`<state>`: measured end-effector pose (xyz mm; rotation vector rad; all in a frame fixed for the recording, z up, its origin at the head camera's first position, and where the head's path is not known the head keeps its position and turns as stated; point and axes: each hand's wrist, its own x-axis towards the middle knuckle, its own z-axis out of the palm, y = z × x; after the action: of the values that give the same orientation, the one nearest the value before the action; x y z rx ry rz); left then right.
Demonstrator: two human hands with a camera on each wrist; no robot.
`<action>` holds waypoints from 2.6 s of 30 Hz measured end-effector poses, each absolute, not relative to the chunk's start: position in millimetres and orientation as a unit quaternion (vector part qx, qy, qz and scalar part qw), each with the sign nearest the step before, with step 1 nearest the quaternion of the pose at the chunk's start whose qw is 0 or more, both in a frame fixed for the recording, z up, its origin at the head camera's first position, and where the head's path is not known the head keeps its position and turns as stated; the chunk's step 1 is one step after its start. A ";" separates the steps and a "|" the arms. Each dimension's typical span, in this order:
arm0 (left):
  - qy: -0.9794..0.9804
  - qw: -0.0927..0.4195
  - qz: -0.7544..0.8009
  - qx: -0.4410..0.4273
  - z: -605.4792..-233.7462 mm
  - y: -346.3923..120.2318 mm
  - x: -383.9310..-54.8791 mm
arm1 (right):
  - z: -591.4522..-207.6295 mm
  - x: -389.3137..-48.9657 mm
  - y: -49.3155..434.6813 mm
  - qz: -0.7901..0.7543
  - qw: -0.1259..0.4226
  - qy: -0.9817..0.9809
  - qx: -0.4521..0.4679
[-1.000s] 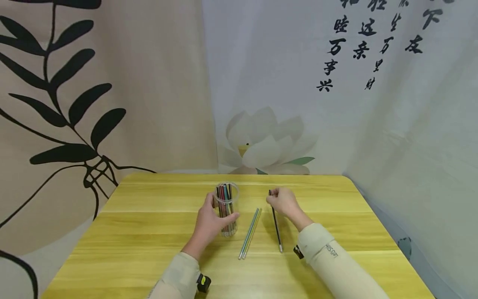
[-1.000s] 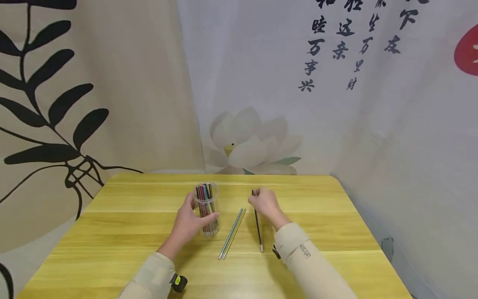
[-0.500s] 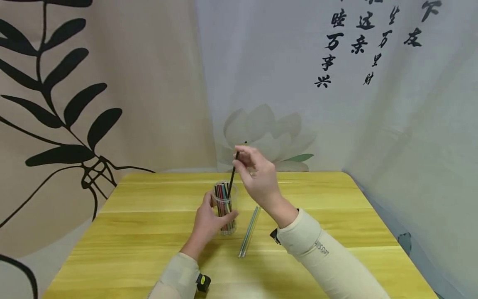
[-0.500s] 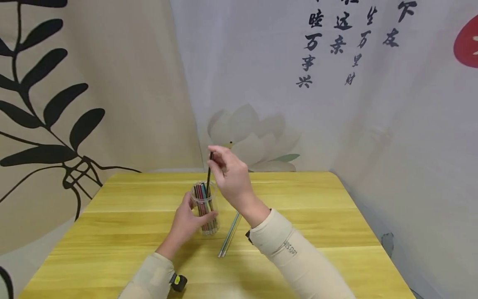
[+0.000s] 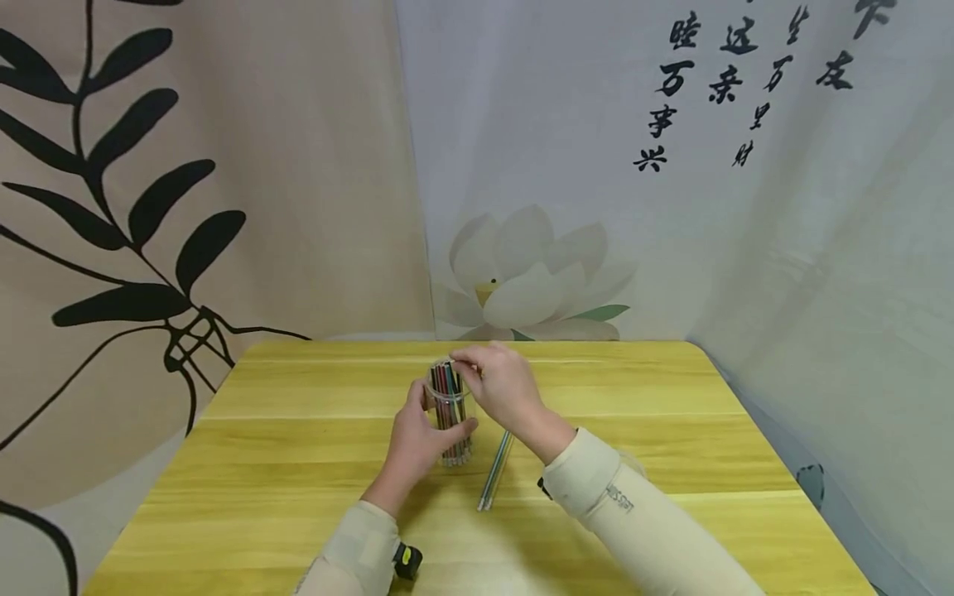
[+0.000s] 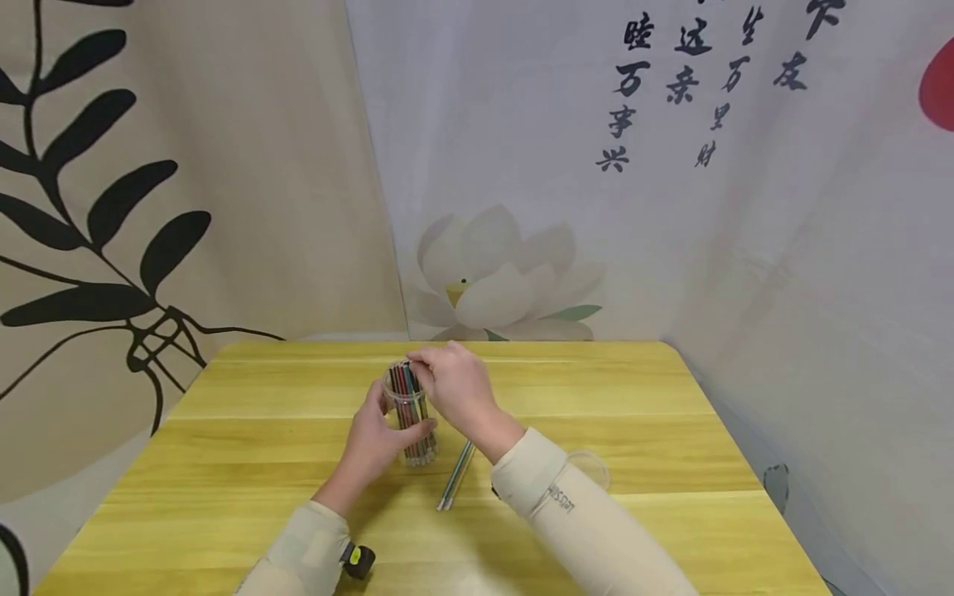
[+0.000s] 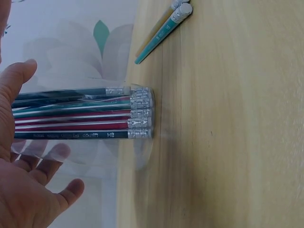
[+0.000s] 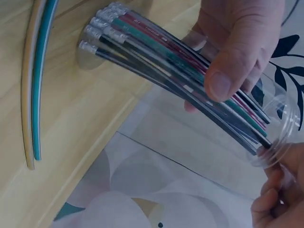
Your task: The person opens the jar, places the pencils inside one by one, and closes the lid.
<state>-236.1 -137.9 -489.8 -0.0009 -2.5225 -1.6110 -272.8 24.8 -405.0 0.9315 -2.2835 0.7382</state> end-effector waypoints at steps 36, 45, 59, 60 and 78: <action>-0.838 0.075 -0.541 0.010 -487.7 -136.6 -236.1 | -507.7 -285.6 99.0 0.269 -0.096 -0.954 0.086; -0.837 0.068 -0.542 0.019 -490.9 -136.1 -235.0 | -505.3 -290.9 109.7 0.282 -0.106 -0.950 0.083; -0.838 0.070 -0.541 0.018 -489.1 -135.6 -234.0 | -504.7 -298.3 105.8 0.239 -0.105 -0.963 0.072; -0.838 0.069 -0.542 0.018 -489.3 -135.6 -234.1 | -504.8 -299.4 106.6 0.239 -0.105 -0.963 0.071; -0.839 0.070 -0.540 0.018 -489.9 -134.1 -235.2 | -500.1 -305.2 104.8 0.245 -0.115 -0.962 0.041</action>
<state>-235.2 -134.1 -489.9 0.0546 -2.5230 -1.6247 -305.2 104.8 -500.1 0.1389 -3.2656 0.8304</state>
